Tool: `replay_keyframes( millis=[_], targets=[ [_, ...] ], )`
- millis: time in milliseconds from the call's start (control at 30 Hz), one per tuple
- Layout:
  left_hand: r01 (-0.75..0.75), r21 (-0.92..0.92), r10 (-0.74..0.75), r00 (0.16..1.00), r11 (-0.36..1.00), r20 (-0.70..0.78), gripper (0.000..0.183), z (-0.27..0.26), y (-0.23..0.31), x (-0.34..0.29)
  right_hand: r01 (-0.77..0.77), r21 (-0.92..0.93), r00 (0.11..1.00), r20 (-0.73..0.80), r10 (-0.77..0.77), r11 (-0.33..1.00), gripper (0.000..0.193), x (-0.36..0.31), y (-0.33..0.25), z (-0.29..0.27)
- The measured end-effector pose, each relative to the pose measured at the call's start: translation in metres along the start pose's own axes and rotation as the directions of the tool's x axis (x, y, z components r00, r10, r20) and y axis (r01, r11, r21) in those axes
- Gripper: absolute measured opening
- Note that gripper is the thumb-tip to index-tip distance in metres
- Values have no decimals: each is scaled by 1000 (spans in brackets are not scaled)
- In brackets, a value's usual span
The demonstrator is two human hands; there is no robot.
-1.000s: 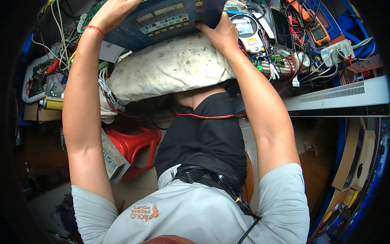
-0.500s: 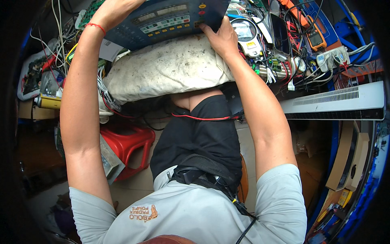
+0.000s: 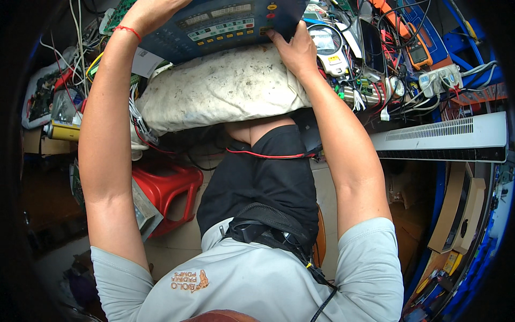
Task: The person uses a multimeter to test points on a green circuit board, then uses a magnifying lamp to inspect the board closely. They also handle a black electronic device with a digital display, pressing buttons and observing the screen.
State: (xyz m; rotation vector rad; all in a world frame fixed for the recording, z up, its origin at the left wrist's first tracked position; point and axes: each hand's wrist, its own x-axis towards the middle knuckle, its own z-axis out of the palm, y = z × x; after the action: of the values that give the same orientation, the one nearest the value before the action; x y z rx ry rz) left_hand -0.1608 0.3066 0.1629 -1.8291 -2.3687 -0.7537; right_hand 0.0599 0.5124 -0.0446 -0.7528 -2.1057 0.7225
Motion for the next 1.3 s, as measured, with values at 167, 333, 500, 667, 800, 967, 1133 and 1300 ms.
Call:
replay_keyframes(
  millis=[167, 333, 500, 667, 800, 967, 1133, 1300],
  targets=[
    [8, 8, -8, 1000, 1000, -12, 40, 0, 2, -1, -25, -33, 999, 20, 26, 999, 72, -1, -3, -3],
    [9, 13, -8, 1000, 1000, -18, 41, -1, 5, -3, -8, -25, 1000, 4, 8, 1000, 72, -1, -5, -2],
    [29, -3, -29, 1000, 1000, -7, 40, -2, 6, -3, -17, -10, 1000, 20, 18, 1000, 72, -2, -5, -4],
    [9, -5, -9, 1000, 1000, -21, 40, -1, 5, -3, -23, -9, 1000, 15, 23, 1000, 72, -1, -6, -3],
    [9, -4, -9, 1000, 1000, -10, 40, -2, 6, -4, -38, -40, 999, 31, 39, 998, 72, -1, -7, -5],
    [30, -1, -30, 999, 1000, -14, 40, -1, 7, -3, -24, -54, 999, 20, 25, 998, 71, -2, -9, -5],
    [41, -15, -41, 999, 999, -5, 40, -1, 5, -3, -10, -48, 1000, 7, 10, 999, 70, -2, -6, -3],
    [50, -18, -51, 999, 999, -3, 40, -1, 5, -3, 12, -21, 1000, 0, -12, 1000, 70, -2, -2, -1]
  ],
)
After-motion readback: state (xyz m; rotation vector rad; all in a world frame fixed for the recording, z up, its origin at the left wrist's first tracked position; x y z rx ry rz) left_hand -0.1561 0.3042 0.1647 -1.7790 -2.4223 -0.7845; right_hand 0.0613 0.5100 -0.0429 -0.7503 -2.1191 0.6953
